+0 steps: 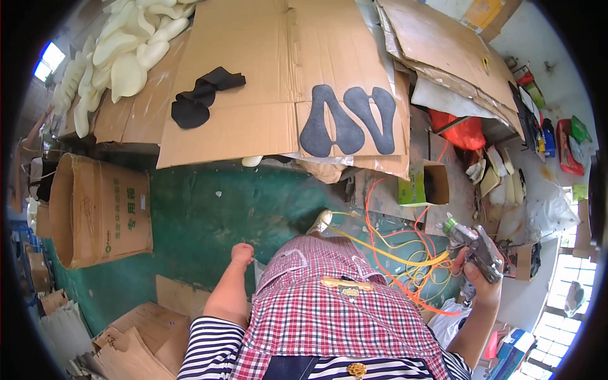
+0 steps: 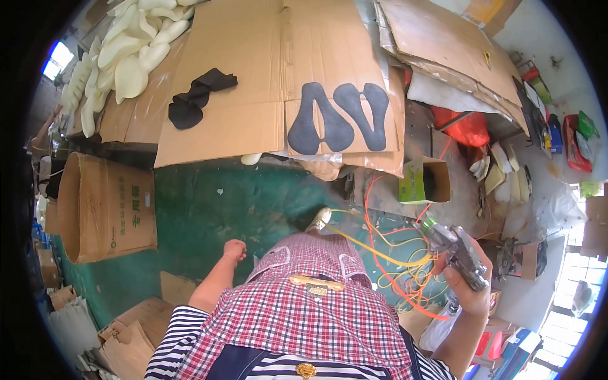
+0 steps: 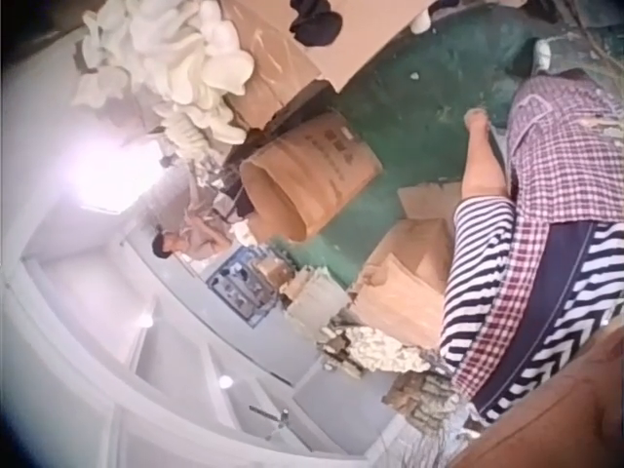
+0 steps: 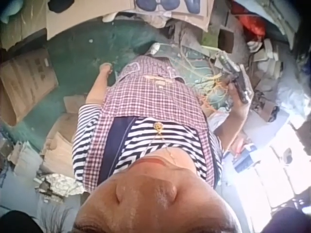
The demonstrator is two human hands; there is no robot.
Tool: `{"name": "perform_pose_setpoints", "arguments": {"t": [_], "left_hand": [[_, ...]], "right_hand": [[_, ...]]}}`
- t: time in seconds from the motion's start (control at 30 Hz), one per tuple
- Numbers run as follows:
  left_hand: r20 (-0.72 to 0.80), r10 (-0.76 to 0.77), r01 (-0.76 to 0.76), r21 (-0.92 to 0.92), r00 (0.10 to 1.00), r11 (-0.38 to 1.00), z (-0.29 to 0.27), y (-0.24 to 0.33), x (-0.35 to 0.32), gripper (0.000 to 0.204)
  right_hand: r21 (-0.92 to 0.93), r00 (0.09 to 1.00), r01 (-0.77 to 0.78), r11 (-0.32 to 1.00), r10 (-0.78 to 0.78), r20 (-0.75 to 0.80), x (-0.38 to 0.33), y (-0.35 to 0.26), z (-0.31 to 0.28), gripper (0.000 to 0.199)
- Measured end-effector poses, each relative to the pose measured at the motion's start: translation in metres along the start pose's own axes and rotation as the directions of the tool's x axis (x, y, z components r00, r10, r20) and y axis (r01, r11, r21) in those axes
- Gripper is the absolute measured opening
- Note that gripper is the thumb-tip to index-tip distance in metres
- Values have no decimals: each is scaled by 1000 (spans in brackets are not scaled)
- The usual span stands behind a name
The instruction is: Applying spray adhesive to black bike seat covers and arranging them on cardboard.
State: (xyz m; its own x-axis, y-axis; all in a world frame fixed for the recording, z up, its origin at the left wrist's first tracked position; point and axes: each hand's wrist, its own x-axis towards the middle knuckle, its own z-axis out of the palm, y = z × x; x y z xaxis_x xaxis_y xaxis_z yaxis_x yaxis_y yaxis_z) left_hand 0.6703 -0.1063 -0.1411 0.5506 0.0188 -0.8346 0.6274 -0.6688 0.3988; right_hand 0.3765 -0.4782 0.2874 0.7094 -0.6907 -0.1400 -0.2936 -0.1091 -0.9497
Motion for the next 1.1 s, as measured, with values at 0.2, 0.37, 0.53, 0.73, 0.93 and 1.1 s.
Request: {"name": "perform_pose_setpoints", "arguments": {"t": [0.2, 0.37, 0.53, 0.73, 0.93, 1.1], "left_hand": [[5, 24, -24, -15, 1000, 1000, 6, 5, -1, 11], [-4, 38, -38, -29, 999, 999, 6, 9, -3, 9], [-17, -14, 14, 32, 1000, 999, 3, 18, -8, 9], [-8, -4, 4, -65, 1000, 998, 5, 25, -1, 8], [-55, 5, -9, -68, 998, 998, -3, 60, -7, 13], [-264, 8, -82, -269, 965, 960, -25, 82, 2, 11]], "right_hand": [[25, 996, -2, 1000, 0, 94, 15, -7, 17, 59], [-80, 978, 42, 996, -24, 209, 8, -3, 3, 56], [-45, 983, 13, 999, -5, 182, 9, -8, -9, 56], [-56, 988, 58, 997, -49, 145, 39, -13, 6, 56], [-18, 980, 71, 997, -66, 189, 59, -12, -9, 57], [32, 979, 99, 995, -103, 173, 92, -8, -11, 57]]}}
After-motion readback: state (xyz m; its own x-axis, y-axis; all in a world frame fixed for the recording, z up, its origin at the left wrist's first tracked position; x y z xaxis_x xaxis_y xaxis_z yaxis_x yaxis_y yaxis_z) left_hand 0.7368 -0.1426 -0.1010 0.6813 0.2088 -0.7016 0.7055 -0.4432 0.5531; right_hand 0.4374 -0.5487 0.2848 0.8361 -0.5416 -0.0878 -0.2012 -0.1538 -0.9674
